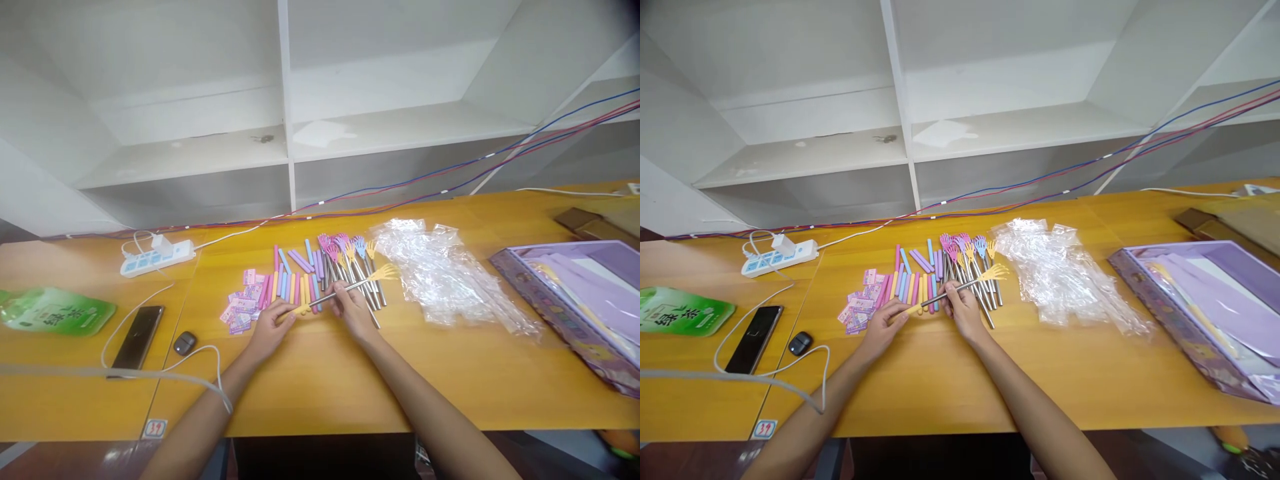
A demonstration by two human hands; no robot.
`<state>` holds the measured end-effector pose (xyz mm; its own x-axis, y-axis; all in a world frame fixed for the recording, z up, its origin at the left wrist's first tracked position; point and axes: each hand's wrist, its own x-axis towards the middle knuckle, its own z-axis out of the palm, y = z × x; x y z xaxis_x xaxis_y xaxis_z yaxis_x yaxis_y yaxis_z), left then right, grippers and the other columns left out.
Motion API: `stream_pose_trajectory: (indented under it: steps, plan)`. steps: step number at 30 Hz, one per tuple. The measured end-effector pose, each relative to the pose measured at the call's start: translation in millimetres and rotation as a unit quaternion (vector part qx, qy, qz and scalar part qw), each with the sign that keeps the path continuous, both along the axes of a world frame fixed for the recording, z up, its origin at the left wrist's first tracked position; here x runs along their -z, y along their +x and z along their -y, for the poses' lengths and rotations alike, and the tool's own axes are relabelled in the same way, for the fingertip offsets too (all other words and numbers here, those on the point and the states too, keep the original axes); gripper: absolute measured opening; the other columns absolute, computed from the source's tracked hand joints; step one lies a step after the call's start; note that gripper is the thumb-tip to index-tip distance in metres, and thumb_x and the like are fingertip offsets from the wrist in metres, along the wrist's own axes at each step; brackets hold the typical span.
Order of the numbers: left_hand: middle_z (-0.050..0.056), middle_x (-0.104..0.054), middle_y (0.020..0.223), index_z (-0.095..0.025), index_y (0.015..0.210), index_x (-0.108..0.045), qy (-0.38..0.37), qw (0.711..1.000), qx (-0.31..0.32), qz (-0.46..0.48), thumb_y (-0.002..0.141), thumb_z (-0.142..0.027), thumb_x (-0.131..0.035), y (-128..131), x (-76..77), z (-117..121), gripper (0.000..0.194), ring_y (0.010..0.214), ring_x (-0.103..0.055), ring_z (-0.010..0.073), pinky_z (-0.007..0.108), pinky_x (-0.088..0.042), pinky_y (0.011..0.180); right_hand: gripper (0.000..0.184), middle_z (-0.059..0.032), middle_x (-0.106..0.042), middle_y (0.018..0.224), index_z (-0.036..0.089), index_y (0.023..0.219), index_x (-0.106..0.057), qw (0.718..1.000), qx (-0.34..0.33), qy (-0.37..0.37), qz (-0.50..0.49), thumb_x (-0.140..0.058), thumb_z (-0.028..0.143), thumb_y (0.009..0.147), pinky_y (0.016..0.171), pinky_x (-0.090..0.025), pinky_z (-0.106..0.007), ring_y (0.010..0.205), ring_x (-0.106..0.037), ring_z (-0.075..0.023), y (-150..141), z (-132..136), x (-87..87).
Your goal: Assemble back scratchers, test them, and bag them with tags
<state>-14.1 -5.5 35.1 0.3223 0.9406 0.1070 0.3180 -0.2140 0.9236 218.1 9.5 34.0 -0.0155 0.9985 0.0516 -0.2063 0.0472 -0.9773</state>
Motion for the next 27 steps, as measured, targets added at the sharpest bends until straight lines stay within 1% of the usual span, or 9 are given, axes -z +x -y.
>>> stream_pose_trajectory:
  steps: [3,5,7,9,12,15,17,22,27]
  plan:
    - [0.006,-0.066,0.093,-0.022,0.107,-0.081,0.0,1.0,-0.009,0.004,0.1,-0.048,-0.062,0,2.3,0,0.033,0.092,-0.061,0.0222,0.033,-0.045,0.086,0.045,0.0042,-0.054,0.062,0.022,0.088,-0.062,0.999,-0.036,-0.001,-0.022,-0.06,0.066,0.097,0.046,-0.036,-0.024,0.048,-0.047,-0.0106,0,1,-2.6]
    - [0.005,-0.064,0.09,-0.021,0.101,-0.081,-0.021,0.999,-0.019,0.027,0.097,-0.05,-0.066,0,5.1,0,0.033,0.087,-0.06,0.0204,0.031,-0.045,0.079,0.043,0.0038,-0.055,0.065,0.023,0.091,-0.06,0.997,-0.058,0.004,-0.041,-0.06,0.065,0.098,0.049,-0.039,-0.025,0.052,-0.051,-0.012,1,2,-3.3]
    - [0.003,-0.058,0.084,-0.019,0.093,-0.079,-0.082,0.994,-0.022,0.07,0.094,-0.054,-0.069,0,8.2,0,0.036,0.072,-0.055,0.0154,0.027,-0.041,0.064,0.041,0.0026,-0.057,0.073,0.023,0.094,-0.059,0.995,-0.079,0.014,-0.057,-0.059,0.064,0.099,0.053,-0.042,-0.026,0.057,-0.054,-0.0127,1,3,-3.2]
    - [-0.001,-0.052,0.077,-0.017,0.087,-0.075,-0.173,0.977,-0.012,0.127,0.091,-0.06,-0.07,0,10.3,0,0.043,0.055,-0.042,0.0088,0.024,-0.029,0.051,0.039,0.0012,-0.058,0.081,0.024,0.096,-0.058,0.993,-0.096,0.027,-0.066,-0.057,0.062,0.101,0.056,-0.044,-0.028,0.06,-0.055,-0.0129,1,5,-2.6]
    - [-0.005,-0.043,0.066,-0.014,0.087,-0.073,-0.284,0.939,0.01,0.193,0.086,-0.066,-0.073,0,10.6,1,0.052,0.046,-0.024,0.0033,0.023,-0.015,0.046,0.036,-0.0001,-0.058,0.088,0.024,0.098,-0.055,0.991,-0.109,0.053,-0.062,-0.053,0.06,0.104,0.061,-0.046,-0.031,0.062,-0.056,-0.0134,-1,7,-1.7]
    - [-0.007,-0.039,0.061,-0.011,0.087,-0.073,-0.338,0.914,0.021,0.222,0.081,-0.069,-0.077,0,8.6,2,0.059,0.046,-0.018,0.002,0.022,-0.011,0.046,0.035,-0.0009,-0.058,0.092,0.025,0.096,-0.052,0.988,-0.107,0.096,-0.049,-0.049,0.058,0.106,0.066,-0.047,-0.033,0.063,-0.055,-0.0134,-3,9,0.0]
    - [-0.007,-0.039,0.061,-0.01,0.085,-0.073,-0.349,0.909,0.026,0.225,0.08,-0.069,-0.079,0,7.3,4,0.059,0.047,-0.017,0.0014,0.022,-0.009,0.046,0.034,-0.0012,-0.057,0.094,0.025,0.095,-0.051,0.986,-0.108,0.121,-0.037,-0.047,0.057,0.107,0.066,-0.046,-0.033,0.063,-0.054,-0.0131,-4,9,1.8]
    - [-0.006,-0.042,0.062,-0.011,0.085,-0.072,-0.34,0.913,0.025,0.222,0.08,-0.066,-0.08,2,5.7,6,0.056,0.046,-0.019,0.0008,0.021,-0.009,0.045,0.034,-0.0009,-0.054,0.091,0.025,0.094,-0.051,0.983,-0.106,0.149,-0.004,-0.044,0.055,0.108,0.061,-0.043,-0.031,0.063,-0.049,-0.0135,-5,9,6.3]
    - [-0.006,-0.043,0.062,-0.011,0.087,-0.072,-0.334,0.915,0.027,0.223,0.08,-0.068,-0.079,2,11.2,8,0.058,0.046,-0.017,0.001,0.021,-0.01,0.045,0.037,-0.0017,-0.055,0.089,0.026,0.092,-0.052,0.983,-0.081,0.162,0.025,-0.043,0.059,0.107,0.062,-0.043,-0.033,0.063,-0.048,-0.0156,-10,12,8.8]
